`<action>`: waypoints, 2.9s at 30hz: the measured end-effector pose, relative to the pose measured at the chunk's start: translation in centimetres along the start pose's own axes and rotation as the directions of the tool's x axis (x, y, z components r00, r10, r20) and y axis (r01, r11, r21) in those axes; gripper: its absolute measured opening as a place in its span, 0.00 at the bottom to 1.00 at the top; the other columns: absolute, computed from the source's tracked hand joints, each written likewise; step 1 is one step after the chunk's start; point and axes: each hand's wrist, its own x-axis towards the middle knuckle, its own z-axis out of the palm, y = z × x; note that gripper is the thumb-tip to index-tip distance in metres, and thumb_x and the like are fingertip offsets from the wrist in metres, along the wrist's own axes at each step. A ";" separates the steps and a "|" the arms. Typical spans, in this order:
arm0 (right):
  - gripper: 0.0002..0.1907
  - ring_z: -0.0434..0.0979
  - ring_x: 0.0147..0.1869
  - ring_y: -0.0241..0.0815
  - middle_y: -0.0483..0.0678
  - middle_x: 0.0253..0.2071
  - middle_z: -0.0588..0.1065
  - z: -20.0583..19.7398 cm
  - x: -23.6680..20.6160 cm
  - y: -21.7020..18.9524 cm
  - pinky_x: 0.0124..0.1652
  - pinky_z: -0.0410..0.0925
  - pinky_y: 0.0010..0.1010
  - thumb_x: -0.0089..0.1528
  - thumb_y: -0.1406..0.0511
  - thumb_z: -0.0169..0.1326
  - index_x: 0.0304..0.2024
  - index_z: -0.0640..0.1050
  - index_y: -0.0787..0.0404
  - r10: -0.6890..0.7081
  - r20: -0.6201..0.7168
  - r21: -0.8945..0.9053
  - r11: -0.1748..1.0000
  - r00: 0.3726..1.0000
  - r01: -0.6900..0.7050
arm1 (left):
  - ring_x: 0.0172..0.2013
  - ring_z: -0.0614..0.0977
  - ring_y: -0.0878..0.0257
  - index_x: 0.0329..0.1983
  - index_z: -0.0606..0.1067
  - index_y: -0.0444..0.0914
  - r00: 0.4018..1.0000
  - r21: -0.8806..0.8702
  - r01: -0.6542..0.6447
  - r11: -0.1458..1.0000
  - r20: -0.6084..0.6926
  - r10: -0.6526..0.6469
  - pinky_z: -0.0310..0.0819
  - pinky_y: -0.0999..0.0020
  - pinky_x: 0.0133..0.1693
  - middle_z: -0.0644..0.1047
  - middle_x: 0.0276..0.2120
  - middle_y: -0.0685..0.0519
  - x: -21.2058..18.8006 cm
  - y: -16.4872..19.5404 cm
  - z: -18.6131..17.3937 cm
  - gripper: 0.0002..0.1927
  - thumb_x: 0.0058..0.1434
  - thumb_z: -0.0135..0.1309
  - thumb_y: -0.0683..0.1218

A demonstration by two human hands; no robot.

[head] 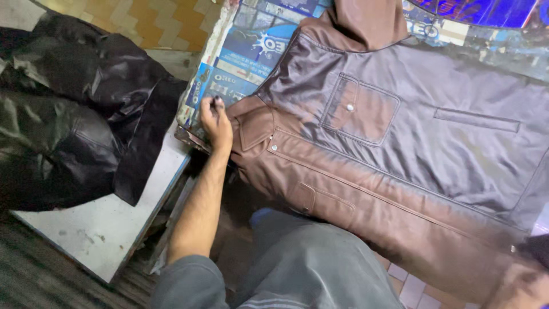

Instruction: The person applies dark dye to a brown leather jacket laid on a work table, dabbing the dye over the jacket's front panels and around the pocket with a small sponge. They hold the jacket steady with one hand while working the dye into the material section by section.

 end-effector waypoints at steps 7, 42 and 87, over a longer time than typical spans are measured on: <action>0.27 0.74 0.63 0.50 0.48 0.67 0.73 20.7 -13.6 6.6 0.51 0.69 0.43 0.71 0.53 0.47 0.71 0.69 0.50 0.324 0.372 0.534 0.691 0.870 -0.486 | 0.39 0.78 0.71 0.47 0.69 0.38 0.825 -0.248 0.547 0.800 0.324 -0.463 0.75 0.75 0.40 0.75 0.40 0.56 -3.8 -3.0 -2.5 0.04 0.70 0.49 0.40; 0.11 0.74 0.53 0.52 0.48 0.50 0.78 56.9 -17.9 3.7 0.52 0.66 0.42 0.60 0.72 0.61 0.45 0.82 0.57 -0.437 0.546 -0.693 0.244 0.715 0.678 | 0.71 0.64 0.57 0.73 0.58 0.27 0.557 -0.285 0.508 0.813 0.829 -0.057 0.55 0.63 0.71 0.65 0.71 0.41 3.6 -10.1 -4.1 0.43 0.56 0.65 0.34; 0.18 0.70 0.53 0.50 0.42 0.53 0.78 50.9 -18.2 1.5 0.51 0.61 0.43 0.52 0.72 0.61 0.44 0.85 0.51 -0.133 0.875 -0.440 0.187 0.466 0.878 | 0.50 0.82 0.53 0.58 0.74 0.33 0.545 -0.048 0.381 0.923 0.818 -0.182 0.76 0.62 0.51 0.80 0.49 0.43 2.4 -3.0 -5.1 0.29 0.52 0.70 0.41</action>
